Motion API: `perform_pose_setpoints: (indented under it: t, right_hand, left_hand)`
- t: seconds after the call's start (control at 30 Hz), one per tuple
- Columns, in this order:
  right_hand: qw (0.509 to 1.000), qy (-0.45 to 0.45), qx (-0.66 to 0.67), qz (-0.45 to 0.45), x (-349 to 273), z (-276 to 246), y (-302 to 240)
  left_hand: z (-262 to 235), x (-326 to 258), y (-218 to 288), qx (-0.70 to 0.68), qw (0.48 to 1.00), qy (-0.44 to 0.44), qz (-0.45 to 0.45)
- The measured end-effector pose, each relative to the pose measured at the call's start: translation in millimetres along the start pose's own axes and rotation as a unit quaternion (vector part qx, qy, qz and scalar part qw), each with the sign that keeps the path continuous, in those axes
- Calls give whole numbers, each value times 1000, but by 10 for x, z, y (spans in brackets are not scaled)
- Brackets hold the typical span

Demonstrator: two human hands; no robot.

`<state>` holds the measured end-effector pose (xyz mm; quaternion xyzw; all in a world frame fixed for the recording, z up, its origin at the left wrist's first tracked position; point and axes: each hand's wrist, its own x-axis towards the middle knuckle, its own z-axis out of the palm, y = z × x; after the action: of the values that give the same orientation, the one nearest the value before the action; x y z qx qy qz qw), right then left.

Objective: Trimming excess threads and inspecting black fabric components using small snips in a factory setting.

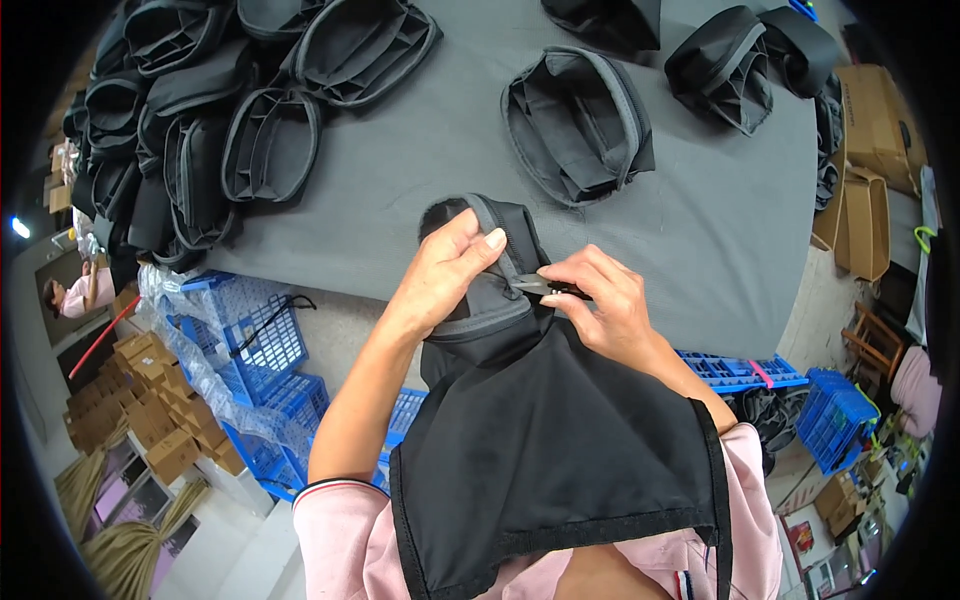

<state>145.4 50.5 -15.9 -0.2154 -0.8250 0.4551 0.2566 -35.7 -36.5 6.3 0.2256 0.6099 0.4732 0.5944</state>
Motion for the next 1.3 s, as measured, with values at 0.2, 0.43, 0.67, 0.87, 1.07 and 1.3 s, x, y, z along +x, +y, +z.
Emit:
perform_pose_setpoints:
  t: [0.2,0.43,0.67,0.87,1.07,1.3]
  right_hand:
    - [997,23,-8,-74,98,-108,-94]
    - [992,47,93,63,165,-259,-263]
    - [992,-70,-76,-66,337,-310,-433]
    - [986,-13,134,97,287,-376,-219]
    - [980,19,137,141,252,-335,-208]
    - [941,77,197,265,88,-304,17]
  left_hand:
    - [-14,-72,211,-73,997,13,-3]
    - [-282,38,176,-156,988,15,-19]
    - [-245,11,237,-157,987,19,-42]
    - [-400,-36,529,-140,988,50,-44]
    - [-1074,311,2068,-58,917,155,364]
    - [-1711,752,2541,-34,912,285,292]
